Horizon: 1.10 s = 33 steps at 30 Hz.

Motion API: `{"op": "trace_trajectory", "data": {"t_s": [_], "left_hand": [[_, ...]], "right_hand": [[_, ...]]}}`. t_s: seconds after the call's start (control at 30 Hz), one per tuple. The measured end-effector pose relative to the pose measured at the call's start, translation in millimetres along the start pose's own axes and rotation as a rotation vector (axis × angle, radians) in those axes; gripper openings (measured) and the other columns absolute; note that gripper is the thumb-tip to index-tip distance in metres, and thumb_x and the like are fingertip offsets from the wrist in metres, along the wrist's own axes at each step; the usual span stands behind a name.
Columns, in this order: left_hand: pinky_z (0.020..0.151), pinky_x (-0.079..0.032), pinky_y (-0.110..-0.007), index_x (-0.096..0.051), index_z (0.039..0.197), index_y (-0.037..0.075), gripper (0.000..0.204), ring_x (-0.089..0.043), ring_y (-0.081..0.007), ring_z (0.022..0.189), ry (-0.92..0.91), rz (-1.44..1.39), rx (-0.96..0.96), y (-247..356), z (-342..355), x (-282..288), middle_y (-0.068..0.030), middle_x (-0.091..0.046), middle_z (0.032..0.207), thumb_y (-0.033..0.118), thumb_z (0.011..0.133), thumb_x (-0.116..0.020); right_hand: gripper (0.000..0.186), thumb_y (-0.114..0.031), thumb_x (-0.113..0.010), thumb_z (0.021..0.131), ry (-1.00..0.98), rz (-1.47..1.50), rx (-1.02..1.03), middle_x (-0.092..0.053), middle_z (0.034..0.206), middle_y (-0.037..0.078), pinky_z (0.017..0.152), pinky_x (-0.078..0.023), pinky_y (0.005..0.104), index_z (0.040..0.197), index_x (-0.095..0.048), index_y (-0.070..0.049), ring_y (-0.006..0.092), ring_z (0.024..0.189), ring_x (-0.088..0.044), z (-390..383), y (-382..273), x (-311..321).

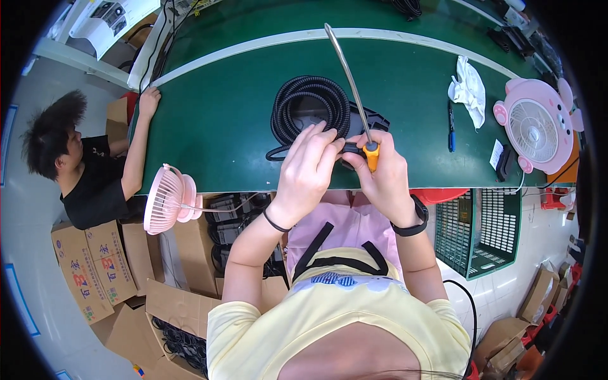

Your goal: Coil a power cable, place it inside an equipment storage box, and then pack the storage boxes into a larger shipping container.

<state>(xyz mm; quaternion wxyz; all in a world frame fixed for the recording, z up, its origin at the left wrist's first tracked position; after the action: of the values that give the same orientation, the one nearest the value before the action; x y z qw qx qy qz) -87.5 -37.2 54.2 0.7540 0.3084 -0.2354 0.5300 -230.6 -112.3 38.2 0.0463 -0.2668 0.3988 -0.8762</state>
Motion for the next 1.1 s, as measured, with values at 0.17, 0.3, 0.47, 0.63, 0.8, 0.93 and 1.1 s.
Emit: {"op": "trace_trajectory", "data": {"t_s": [0.17,0.3,0.47,0.63,0.8,0.93,1.1], "left_hand": [[0.09,-0.057,-0.043,-0.07,0.096,-0.002,0.027,-0.067,-0.0344,0.101,0.046,0.034,-0.086,-4.3,-1.6,-3.2,-0.011,-0.065,0.101,-0.001,0.07,-0.077],[0.09,-0.057,-0.043,-0.069,0.098,-0.002,0.029,-0.067,-0.0347,0.102,0.055,0.023,-0.132,-7.2,0.7,-1.7,-0.011,-0.065,0.104,-0.001,0.07,-0.077],[0.088,-0.057,-0.039,-0.067,0.104,-0.001,0.032,-0.066,-0.0316,0.103,-0.052,0.031,-0.067,-7.2,6.4,4.6,-0.0112,-0.061,0.117,0.001,0.073,-0.076],[0.086,-0.057,-0.037,-0.067,0.106,0.0,0.032,-0.065,-0.0298,0.105,-0.066,0.048,-0.094,-5.1,16.1,10.9,-0.0114,-0.058,0.123,0.0,0.075,-0.074],[0.085,-0.058,-0.037,-0.067,0.097,-0.004,0.023,-0.066,-0.0303,0.106,-0.043,0.046,-0.209,-4.9,19.8,11.3,-0.0118,-0.063,0.115,-0.002,0.074,-0.072],[0.085,-0.059,-0.04,-0.067,0.09,-0.008,0.016,-0.069,-0.0311,0.098,0.044,-0.169,-0.199,-10.7,15.5,1.6,-0.0126,-0.067,0.105,-0.007,0.075,-0.071],[0.088,-0.059,-0.047,-0.065,0.092,-0.009,0.018,-0.07,-0.0312,0.095,0.127,-0.289,-0.205,-15.6,2.1,-9.1,-0.017,-0.068,0.1,-0.011,0.075,-0.07]], "right_hand": [[0.038,-0.009,-0.073,0.087,-0.004,-0.008,-0.073,-0.067,0.097,0.014,0.063,-0.055,0.0392,0.115,-0.048,-0.002,0.0364,0.078,-0.069,0.0,-5.6,-1.6],[0.038,-0.009,-0.073,0.086,-0.01,0.022,-0.129,-0.067,0.094,0.014,0.063,-0.055,0.0392,0.115,-0.048,-0.002,0.0363,0.076,-0.069,2.1,-7.0,-4.5],[0.041,-0.011,-0.078,0.083,0.017,0.042,-0.102,-0.069,0.092,0.012,0.065,-0.055,0.0374,0.112,-0.05,-0.003,0.0326,0.076,-0.069,3.3,-4.0,1.1],[0.042,-0.007,-0.081,0.079,0.075,-0.02,0.097,-0.071,0.098,0.011,0.068,-0.055,0.0299,0.104,-0.047,-0.004,0.0233,0.075,-0.068,6.7,2.4,5.0],[0.04,-0.003,-0.079,0.08,0.001,-0.095,0.142,-0.07,0.094,0.012,0.072,-0.055,0.0313,0.104,-0.047,-0.004,0.0245,0.08,-0.069,6.5,7.1,8.9],[0.039,-0.003,-0.078,0.081,0.028,0.026,0.093,-0.065,0.089,0.012,0.066,-0.055,0.0335,0.108,-0.049,-0.003,0.0267,0.075,-0.068,6.5,6.3,6.0],[0.036,-0.004,-0.075,0.084,0.029,0.295,-0.237,-0.062,0.086,0.009,0.058,-0.053,0.0293,0.108,-0.048,-0.002,0.0189,0.064,-0.067,4.9,-1.3,1.0]]}}
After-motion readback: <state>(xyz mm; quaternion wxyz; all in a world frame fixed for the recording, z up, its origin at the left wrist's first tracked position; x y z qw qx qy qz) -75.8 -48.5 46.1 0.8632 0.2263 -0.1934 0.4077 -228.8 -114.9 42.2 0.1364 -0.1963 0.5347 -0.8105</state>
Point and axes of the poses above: each hand's wrist, its own z-axis towards the middle knuckle, its own x-axis out of the back of the hand, y = z × x, the point moved 1 cm from there along z, towards the middle knuckle
